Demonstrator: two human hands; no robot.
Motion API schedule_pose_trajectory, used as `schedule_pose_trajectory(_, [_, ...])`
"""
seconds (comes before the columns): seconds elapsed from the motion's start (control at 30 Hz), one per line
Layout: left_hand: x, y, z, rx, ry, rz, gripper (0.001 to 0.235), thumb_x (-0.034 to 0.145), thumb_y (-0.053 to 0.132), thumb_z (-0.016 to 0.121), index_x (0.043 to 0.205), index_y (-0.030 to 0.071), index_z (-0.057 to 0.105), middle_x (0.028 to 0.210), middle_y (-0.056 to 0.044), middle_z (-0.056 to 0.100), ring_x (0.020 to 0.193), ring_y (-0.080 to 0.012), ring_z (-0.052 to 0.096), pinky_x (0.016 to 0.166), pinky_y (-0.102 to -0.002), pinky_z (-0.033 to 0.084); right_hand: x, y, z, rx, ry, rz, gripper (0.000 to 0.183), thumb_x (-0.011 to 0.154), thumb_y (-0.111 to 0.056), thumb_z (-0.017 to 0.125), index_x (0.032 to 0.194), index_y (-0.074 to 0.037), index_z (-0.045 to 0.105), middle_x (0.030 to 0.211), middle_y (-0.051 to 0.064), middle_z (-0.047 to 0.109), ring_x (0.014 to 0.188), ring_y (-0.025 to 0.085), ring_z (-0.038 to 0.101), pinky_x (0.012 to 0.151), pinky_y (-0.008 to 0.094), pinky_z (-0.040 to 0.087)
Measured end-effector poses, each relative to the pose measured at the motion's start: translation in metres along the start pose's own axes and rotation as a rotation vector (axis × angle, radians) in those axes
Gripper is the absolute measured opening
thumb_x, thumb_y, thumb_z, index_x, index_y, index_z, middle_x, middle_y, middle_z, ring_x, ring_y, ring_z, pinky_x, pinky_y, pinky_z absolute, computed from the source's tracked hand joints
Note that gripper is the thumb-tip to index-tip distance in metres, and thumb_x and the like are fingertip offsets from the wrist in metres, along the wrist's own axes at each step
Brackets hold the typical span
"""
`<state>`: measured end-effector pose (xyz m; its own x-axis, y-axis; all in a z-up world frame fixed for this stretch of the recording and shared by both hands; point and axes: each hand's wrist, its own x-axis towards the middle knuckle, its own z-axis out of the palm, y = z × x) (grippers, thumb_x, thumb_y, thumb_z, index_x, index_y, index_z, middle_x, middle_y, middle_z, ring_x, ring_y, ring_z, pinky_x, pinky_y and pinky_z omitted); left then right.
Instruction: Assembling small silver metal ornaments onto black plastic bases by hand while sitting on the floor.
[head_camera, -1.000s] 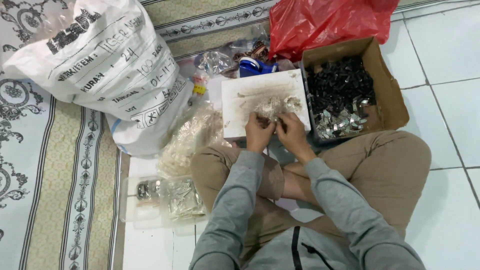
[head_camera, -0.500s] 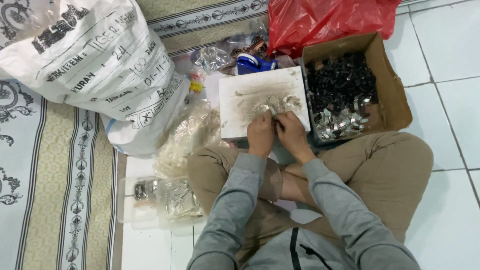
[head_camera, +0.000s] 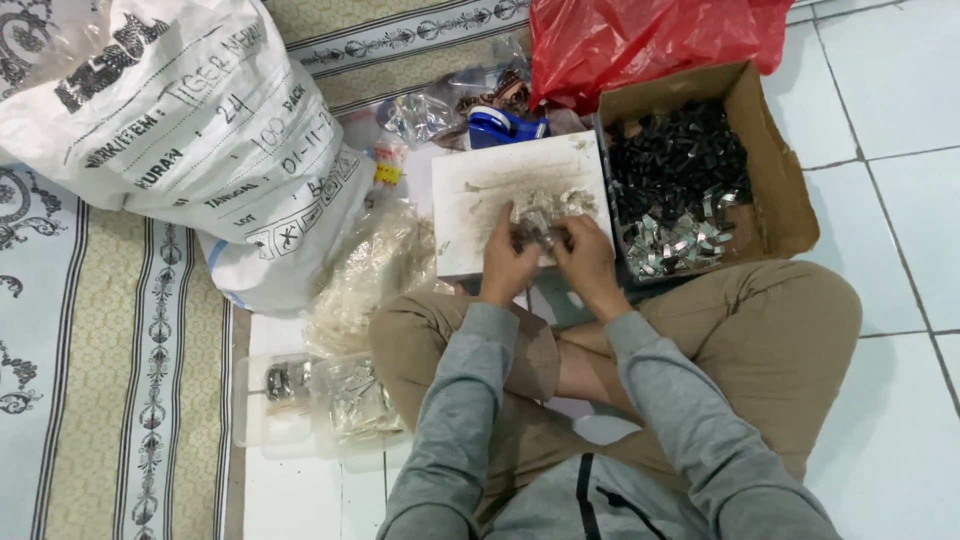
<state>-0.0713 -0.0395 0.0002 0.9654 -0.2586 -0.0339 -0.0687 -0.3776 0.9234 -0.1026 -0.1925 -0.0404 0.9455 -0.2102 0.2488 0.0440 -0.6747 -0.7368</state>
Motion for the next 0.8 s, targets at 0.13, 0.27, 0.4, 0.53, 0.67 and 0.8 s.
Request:
schedule_pose_trajectory(0.13, [0.019,-0.019,-0.002,0.27,0.074,-0.02,0.05,0.099,0.016,0.043,0.142,-0.008,0.053,0.124,-0.032,0.062,0.122,-0.0473,0.06,0.105,-0.052,0.048,0.002,-0.009,-0.006,-0.081,-0.082,0.02,0.027,0.085,-0.007,0.072,0.112,-0.01,0.072,0.094,0.01,0.064,0.085,0.033,0.07,0.075,0.043,0.056])
schedule_pose_trajectory(0.27, [0.033,-0.025,0.009,0.386,0.018,-0.053,0.046,0.095,0.034,0.064,0.131,0.006,0.058,0.114,-0.017,0.062,0.107,-0.0395,0.068,0.087,-0.05,0.057,0.002,-0.018,-0.007,0.077,-0.049,0.017,0.032,0.088,-0.007,0.072,0.119,-0.007,0.07,0.095,0.015,0.067,0.084,0.034,0.07,0.071,0.045,0.057])
schedule_pose_trajectory(0.4, [0.028,-0.021,0.006,0.037,0.023,-0.108,0.033,0.094,0.022,0.069,0.119,0.004,0.058,0.108,-0.024,0.065,0.107,-0.0445,0.068,0.085,-0.052,0.055,0.002,-0.029,-0.014,0.136,-0.127,0.101,0.031,0.087,-0.001,0.072,0.118,-0.003,0.071,0.092,0.018,0.071,0.08,0.034,0.072,0.069,0.044,0.058])
schedule_pose_trajectory(0.53, [0.044,-0.04,0.003,-0.313,0.177,-0.245,0.058,0.089,0.019,0.079,0.135,-0.001,0.05,0.099,-0.015,0.068,0.089,-0.022,0.066,0.073,-0.035,0.056,0.005,-0.006,0.004,0.314,0.004,0.202,0.024,0.09,0.001,0.069,0.114,0.0,0.073,0.09,0.019,0.072,0.077,0.029,0.071,0.066,0.04,0.057])
schedule_pose_trajectory(0.67, [0.047,-0.04,0.001,-0.317,0.157,-0.292,0.069,0.085,0.014,0.082,0.143,-0.005,0.05,0.11,-0.022,0.065,0.101,-0.0269,0.067,0.084,-0.041,0.059,0.006,-0.003,0.009,0.376,-0.027,0.281,0.025,0.088,-0.002,0.072,0.113,0.002,0.072,0.089,0.018,0.073,0.077,0.024,0.072,0.065,0.039,0.057])
schedule_pose_trajectory(0.8, [0.035,-0.006,-0.005,-0.258,0.236,-0.188,0.06,0.09,0.0,0.065,0.146,-0.009,0.047,0.12,-0.029,0.059,0.113,-0.0346,0.063,0.097,-0.047,0.055,0.008,0.009,0.022,0.632,0.01,0.399,0.03,0.088,0.001,0.074,0.117,0.006,0.068,0.095,0.019,0.07,0.082,0.022,0.073,0.065,0.036,0.06])
